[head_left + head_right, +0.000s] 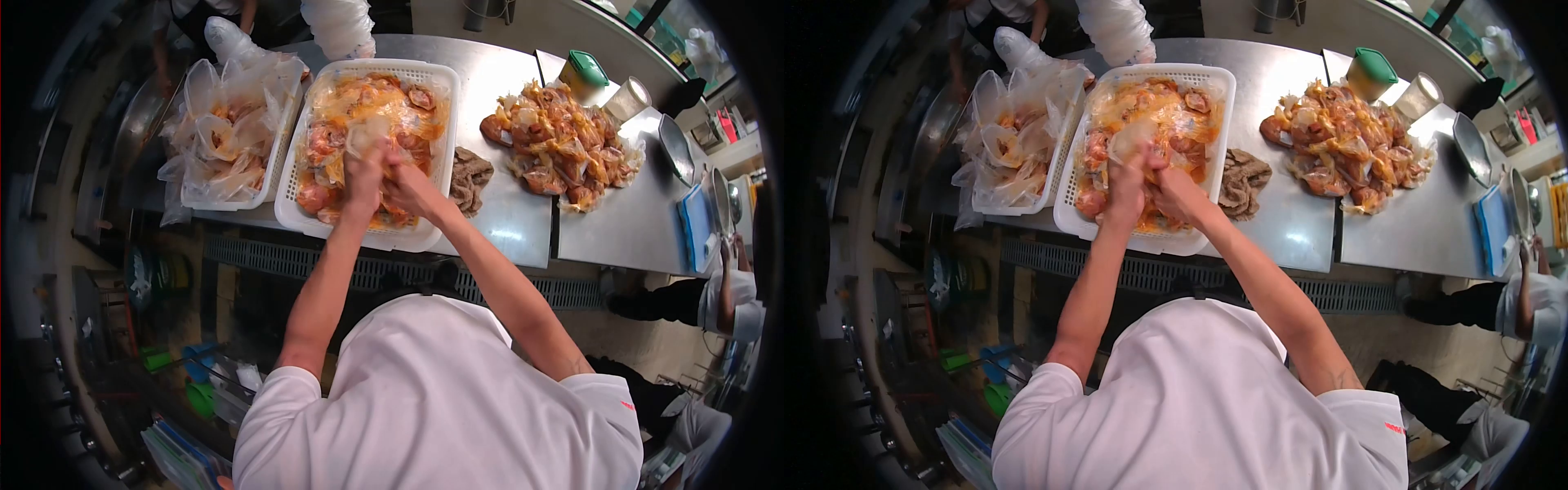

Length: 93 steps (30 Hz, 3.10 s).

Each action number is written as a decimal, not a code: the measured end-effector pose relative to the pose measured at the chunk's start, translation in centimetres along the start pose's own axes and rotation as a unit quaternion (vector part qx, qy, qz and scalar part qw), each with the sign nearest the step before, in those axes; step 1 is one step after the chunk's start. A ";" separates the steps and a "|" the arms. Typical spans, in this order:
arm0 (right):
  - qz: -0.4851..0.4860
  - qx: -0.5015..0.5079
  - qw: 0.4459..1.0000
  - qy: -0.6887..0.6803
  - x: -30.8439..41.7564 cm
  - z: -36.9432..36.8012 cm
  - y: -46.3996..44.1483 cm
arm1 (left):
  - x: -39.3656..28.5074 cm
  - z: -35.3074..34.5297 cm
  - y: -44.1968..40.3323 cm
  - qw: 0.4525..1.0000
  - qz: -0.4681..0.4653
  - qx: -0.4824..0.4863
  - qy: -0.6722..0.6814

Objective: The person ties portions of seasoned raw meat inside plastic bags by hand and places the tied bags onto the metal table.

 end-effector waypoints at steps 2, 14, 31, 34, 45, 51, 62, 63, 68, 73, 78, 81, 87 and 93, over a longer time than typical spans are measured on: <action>-0.084 0.066 0.993 -0.059 -0.9 -0.9 0.6 | 2.0 3.2 -3.6 0.975 0.048 0.090 0.196; 0.121 0.063 0.985 0.109 2.0 3.0 0.5 | -8.2 -2.6 5.0 0.589 -0.513 0.213 -0.587; -0.093 0.001 0.968 -0.232 3.2 4.0 -2.0 | -4.7 1.6 1.3 0.981 0.021 0.194 0.016; -0.145 -0.118 0.976 -0.111 0.7 4.0 -1.1 | -7.9 -0.2 3.4 0.950 -0.129 0.134 -0.250; -0.213 -0.199 0.913 -0.287 -0.6 4.7 2.2 | -7.5 -3.8 5.6 0.852 -0.305 0.092 -0.416; -0.185 -0.230 0.910 -0.291 -1.5 4.1 2.8 | -6.6 -4.4 5.5 0.848 -0.329 0.039 -0.413; -0.199 0.001 0.885 -0.421 -2.1 4.2 3.0 | -3.6 -2.3 1.9 0.951 -0.169 0.112 -0.234; -0.195 -0.005 0.882 -0.429 -2.5 4.2 3.1 | -4.7 -3.3 2.7 0.896 -0.264 0.111 -0.339; -0.134 -0.181 0.953 -0.201 -4.2 6.3 5.4 | -5.9 -6.2 5.1 0.880 -0.228 0.209 -0.360; -0.079 -0.272 0.949 -0.136 -1.2 6.6 7.9 | -3.0 -6.6 4.7 0.875 -0.186 0.192 -0.403; -0.027 -0.286 0.955 0.067 -3.1 9.8 8.5 | -4.9 -11.7 9.0 0.849 -0.305 0.272 -0.336; 0.023 -0.383 0.906 0.177 -3.0 17.4 7.9 | -5.1 -9.2 5.3 0.934 -0.188 0.179 -0.245; -0.118 -0.434 0.818 0.359 -12.6 33.0 9.1 | -6.7 -2.5 2.6 0.953 -0.173 0.095 -0.229; -0.406 -0.232 0.788 0.401 -24.5 28.9 8.9 | -5.8 9.2 4.1 0.971 -0.104 -0.052 -0.208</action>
Point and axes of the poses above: each hand's wrist, its own y-axis away from the middle knuckle, its own z-axis out of the back of the hand, x = y × z, the point moved 7 cm from there along -y, towards the middle knuckle, and after that the axes turned 1 degree about -z, right-handed, at the moved point
